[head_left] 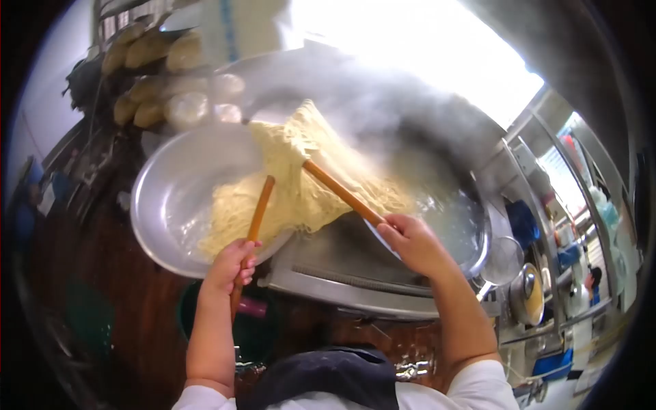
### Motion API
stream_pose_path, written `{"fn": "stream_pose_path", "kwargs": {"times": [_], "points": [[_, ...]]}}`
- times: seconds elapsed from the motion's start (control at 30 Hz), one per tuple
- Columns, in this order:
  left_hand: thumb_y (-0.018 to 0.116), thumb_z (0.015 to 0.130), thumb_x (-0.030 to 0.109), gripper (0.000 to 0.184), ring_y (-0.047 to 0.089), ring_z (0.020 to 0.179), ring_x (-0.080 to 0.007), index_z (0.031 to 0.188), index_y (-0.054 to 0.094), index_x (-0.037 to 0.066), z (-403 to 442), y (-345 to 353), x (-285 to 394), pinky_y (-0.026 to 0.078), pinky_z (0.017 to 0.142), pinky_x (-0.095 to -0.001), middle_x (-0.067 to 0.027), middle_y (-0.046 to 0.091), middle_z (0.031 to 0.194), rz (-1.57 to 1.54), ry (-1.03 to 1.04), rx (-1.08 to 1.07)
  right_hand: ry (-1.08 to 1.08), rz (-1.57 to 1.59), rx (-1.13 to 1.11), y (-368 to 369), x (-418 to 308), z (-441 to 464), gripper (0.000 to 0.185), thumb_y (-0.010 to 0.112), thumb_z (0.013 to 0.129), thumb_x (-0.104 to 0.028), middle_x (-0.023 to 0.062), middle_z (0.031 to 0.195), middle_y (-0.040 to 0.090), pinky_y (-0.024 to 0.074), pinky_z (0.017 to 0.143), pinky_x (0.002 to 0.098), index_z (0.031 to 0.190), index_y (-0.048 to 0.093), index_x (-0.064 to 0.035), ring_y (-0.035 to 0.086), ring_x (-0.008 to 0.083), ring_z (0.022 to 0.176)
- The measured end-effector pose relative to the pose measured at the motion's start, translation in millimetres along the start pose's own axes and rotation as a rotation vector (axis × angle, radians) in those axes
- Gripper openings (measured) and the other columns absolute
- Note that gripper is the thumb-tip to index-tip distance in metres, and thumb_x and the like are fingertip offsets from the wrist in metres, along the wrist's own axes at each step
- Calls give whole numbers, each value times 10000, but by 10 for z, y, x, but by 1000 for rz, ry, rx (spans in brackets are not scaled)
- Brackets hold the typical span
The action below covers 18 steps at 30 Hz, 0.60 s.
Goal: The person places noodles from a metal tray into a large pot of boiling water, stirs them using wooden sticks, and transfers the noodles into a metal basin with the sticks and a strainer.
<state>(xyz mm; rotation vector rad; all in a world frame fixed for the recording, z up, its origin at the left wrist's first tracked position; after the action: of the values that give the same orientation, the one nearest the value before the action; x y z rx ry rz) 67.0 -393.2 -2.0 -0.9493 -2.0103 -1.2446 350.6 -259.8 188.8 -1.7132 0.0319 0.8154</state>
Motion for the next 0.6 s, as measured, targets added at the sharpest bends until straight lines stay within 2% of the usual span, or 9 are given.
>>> {"fn": "stream_pose_path", "kwargs": {"times": [0.13, 0.17, 0.27, 0.3, 0.33, 0.43, 0.5, 0.57, 0.6], "points": [[534, 961, 273, 213, 380, 430, -57, 1069, 538, 89, -472, -874, 80, 322, 371, -212, 23, 451, 619, 90, 28, 170, -181, -280, -72, 401, -795, 372, 343, 534, 903, -370, 176, 887, 663, 490, 734, 462, 980, 656, -60, 636, 350, 853], [537, 958, 269, 209, 379, 428, -58, 1062, 540, 87, -581, -1117, 86, 320, 369, -213, 24, 448, 612, 154, 4, 224, -143, -319, -140, 609, -910, 547, 347, 536, 897, -373, 172, 916, 672, 500, 760, 458, 994, 663, -65, 643, 345, 879], [547, 932, 235, 166, 423, 416, -84, 984, 566, 79, -887, -1951, 257, 341, 356, -246, 6, 480, 595, 666, -144, 294, -116, -565, -355, 1346, -1141, 929, 292, 533, 898, -265, 155, 1009, 697, 522, 807, 438, 1003, 696, -48, 673, 300, 945], [548, 918, 228, 158, 430, 403, -93, 957, 574, 78, -1029, -2134, 354, 345, 346, -262, 2, 488, 590, 913, -188, 274, -296, -740, -325, 1651, -1107, 933, 245, 544, 887, -203, 135, 1009, 704, 530, 802, 424, 1000, 709, -60, 676, 280, 963], [561, 905, 207, 143, 456, 418, -105, 943, 577, 70, -1229, -2147, 484, 363, 357, -276, -6, 499, 589, 989, -244, 323, -198, -701, -308, 1787, -1138, 895, 231, 574, 865, -177, 120, 1037, 702, 535, 801, 406, 1020, 713, -77, 672, 283, 989], [637, 843, 163, 189, 565, 531, -162, 977, 619, 31, -1927, -2219, 840, 469, 480, -327, -64, 583, 659, 1111, -305, 467, -213, -711, -345, 1563, -1004, 701, 245, 571, 875, -215, 132, 1066, 690, 531, 814, 425, 1021, 712, -76, 667, 287, 992], [679, 771, 149, 241, 629, 665, -228, 963, 649, 7, -2258, -2268, 1077, 516, 643, -364, -109, 618, 696, 1434, -136, 491, -74, -640, -366, 1195, -685, 615, 283, 563, 882, -274, 142, 1048, 688, 524, 821, 433, 1006, 705, -63, 666, 294, 966], [697, 722, 144, 252, 649, 776, -272, 919, 658, -8, -2545, -2504, 1190, 511, 748, -370, -147, 649, 807, 1440, -115, 635, -40, -562, -363, 655, -424, 359, 315, 557, 880, -318, 149, 1028, 684, 520, 820, 428, 994, 694, -57, 663, 300, 934], [693, 727, 143, 257, 648, 776, -283, 931, 653, -8, -2646, -2463, 1317, 509, 745, -373, -156, 647, 841, 1508, -95, 677, -45, -522, -345, 430, -187, 251, 359, 566, 871, -397, 157, 980, 681, 506, 786, 427, 1068, 691, -125, 657, 310, 881]]}}
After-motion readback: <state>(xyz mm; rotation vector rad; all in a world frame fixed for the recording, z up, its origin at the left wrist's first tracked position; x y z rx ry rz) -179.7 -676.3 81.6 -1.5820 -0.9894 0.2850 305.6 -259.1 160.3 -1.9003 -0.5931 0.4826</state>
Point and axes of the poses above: each hand's wrist, its own z-axis towards the middle knuckle, its own y-axis out of the palm, x = y × z, the point moved 5 cm from there along z, towards the middle knuckle
